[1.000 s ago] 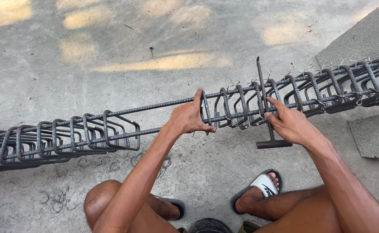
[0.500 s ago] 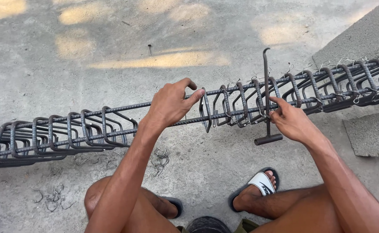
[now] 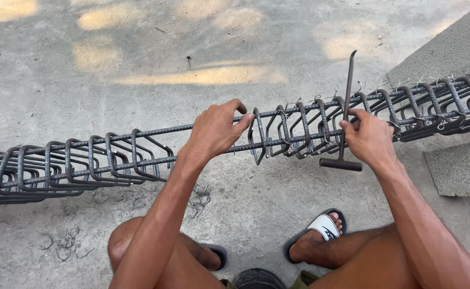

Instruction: Tying metal stirrups to longitudinal rebar rods using a manual hook tool and wire ties to assemble a rebar cage.

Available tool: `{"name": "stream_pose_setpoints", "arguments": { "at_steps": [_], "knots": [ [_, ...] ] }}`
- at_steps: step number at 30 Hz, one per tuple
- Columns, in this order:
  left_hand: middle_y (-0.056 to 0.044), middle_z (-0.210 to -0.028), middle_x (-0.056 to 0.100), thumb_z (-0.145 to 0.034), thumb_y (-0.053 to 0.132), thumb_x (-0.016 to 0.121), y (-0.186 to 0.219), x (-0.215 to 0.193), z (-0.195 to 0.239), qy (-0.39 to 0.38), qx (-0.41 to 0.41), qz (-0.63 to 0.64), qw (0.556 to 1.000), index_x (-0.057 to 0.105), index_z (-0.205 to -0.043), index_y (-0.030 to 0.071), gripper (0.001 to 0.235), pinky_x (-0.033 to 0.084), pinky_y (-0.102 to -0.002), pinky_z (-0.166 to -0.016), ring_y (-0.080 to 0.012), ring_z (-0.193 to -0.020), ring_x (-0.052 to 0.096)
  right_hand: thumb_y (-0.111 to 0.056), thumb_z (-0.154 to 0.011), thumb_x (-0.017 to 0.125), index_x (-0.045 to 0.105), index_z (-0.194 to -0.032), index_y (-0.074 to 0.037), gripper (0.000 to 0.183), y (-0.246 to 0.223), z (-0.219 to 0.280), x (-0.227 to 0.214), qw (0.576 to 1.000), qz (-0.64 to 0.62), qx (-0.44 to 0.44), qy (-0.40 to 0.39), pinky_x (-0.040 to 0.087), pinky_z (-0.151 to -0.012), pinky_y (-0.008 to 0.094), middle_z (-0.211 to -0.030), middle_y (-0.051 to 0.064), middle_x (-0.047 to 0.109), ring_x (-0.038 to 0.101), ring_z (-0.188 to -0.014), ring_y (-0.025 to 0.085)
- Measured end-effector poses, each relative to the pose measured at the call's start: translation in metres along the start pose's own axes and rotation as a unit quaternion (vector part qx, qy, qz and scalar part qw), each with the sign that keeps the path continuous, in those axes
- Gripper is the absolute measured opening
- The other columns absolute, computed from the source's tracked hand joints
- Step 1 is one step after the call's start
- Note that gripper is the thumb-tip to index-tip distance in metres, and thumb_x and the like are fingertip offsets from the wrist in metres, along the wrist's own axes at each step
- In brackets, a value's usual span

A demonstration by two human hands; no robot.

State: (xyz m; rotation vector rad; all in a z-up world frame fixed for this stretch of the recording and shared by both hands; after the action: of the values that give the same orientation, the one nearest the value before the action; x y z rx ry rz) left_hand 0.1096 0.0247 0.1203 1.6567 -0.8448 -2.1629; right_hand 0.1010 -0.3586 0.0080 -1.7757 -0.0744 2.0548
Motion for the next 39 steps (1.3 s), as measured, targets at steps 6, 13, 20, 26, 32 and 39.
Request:
{"name": "stream_pose_setpoints", "arguments": {
  "at_steps": [6,13,20,26,32,39],
  "knots": [
    [-0.022,-0.086,0.075,-0.099,0.043,0.056,0.001,0.001,0.005,-0.001,0.004,-0.009,1.0,0.07,-0.115,0.013,0.037,0.052,-0.061,-0.091,-0.0487,-0.098,0.071,-0.033,-0.101,0.062,0.069,-0.138,-0.018,0.041,-0.05,0.012,-0.032,0.996,0.024,-0.067,0.05,0.044,-0.101,0.055,-0.09,0.006,0.077,0.072,-0.1,0.042],
    [-0.022,-0.079,0.073,-0.1,0.042,0.053,-0.009,0.005,0.003,-0.013,-0.006,0.028,1.0,0.071,-0.112,0.01,0.038,0.053,-0.057,-0.087,-0.0452,-0.09,0.072,-0.032,-0.099,0.056,0.073,-0.131,-0.033,0.036,-0.038,-0.005,0.004,0.992,0.091,-0.089,0.024,0.039,-0.107,0.055,-0.101,0.006,0.079,0.073,-0.104,0.039],
    [-0.002,-0.065,0.056,-0.093,0.018,0.046,0.002,0.017,0.004,-0.065,-0.014,0.304,0.95,0.069,-0.119,0.01,0.036,0.043,-0.029,-0.064,-0.0136,-0.062,0.05,-0.028,-0.101,0.059,0.073,-0.133,-0.022,0.035,-0.1,0.044,-0.042,0.985,0.022,-0.157,0.067,0.045,-0.1,0.051,-0.102,0.008,0.075,0.073,-0.099,0.03],
    [-0.004,-0.064,0.06,-0.092,0.008,0.051,0.02,0.038,-0.001,-0.081,0.004,0.428,0.9,0.065,-0.126,0.004,0.037,0.035,-0.023,-0.054,-0.0098,-0.055,0.046,-0.027,-0.107,0.053,0.07,-0.131,-0.007,0.036,-0.2,0.115,-0.06,0.955,-0.116,-0.271,-0.013,0.052,-0.096,0.051,-0.103,0.019,0.075,0.073,-0.098,0.035],
    [-0.006,-0.068,0.066,-0.091,0.011,0.056,0.052,0.047,0.007,-0.126,0.08,0.409,0.9,0.065,-0.123,0.005,0.034,0.04,-0.023,-0.059,-0.0099,-0.062,0.049,-0.033,-0.106,0.052,0.074,-0.106,-0.009,0.033,-0.216,0.132,-0.045,0.929,-0.226,-0.262,-0.13,0.051,-0.089,0.051,-0.086,0.017,0.073,0.066,-0.092,0.033],
    [-0.016,-0.076,0.075,-0.098,0.026,0.063,0.051,0.072,-0.003,-0.207,0.087,0.572,0.789,0.071,-0.1,0.007,0.021,0.059,-0.028,-0.072,-0.0218,-0.072,0.075,-0.017,-0.107,0.055,0.078,-0.096,-0.004,0.029,-0.202,0.128,-0.049,0.863,-0.399,-0.231,-0.204,0.055,-0.088,0.034,-0.078,0.005,0.073,0.066,-0.083,0.012]
  ]
}}
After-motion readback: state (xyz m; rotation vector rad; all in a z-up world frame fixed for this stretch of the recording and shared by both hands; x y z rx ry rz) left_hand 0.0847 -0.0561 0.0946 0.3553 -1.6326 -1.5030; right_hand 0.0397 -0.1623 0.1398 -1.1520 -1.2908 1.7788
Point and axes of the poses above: each hand's wrist, its own z-axis away from the middle knuckle, its own x-axis out of the palm, y = z × x, the point moved 10 cm from there along -z, towards the middle knuckle
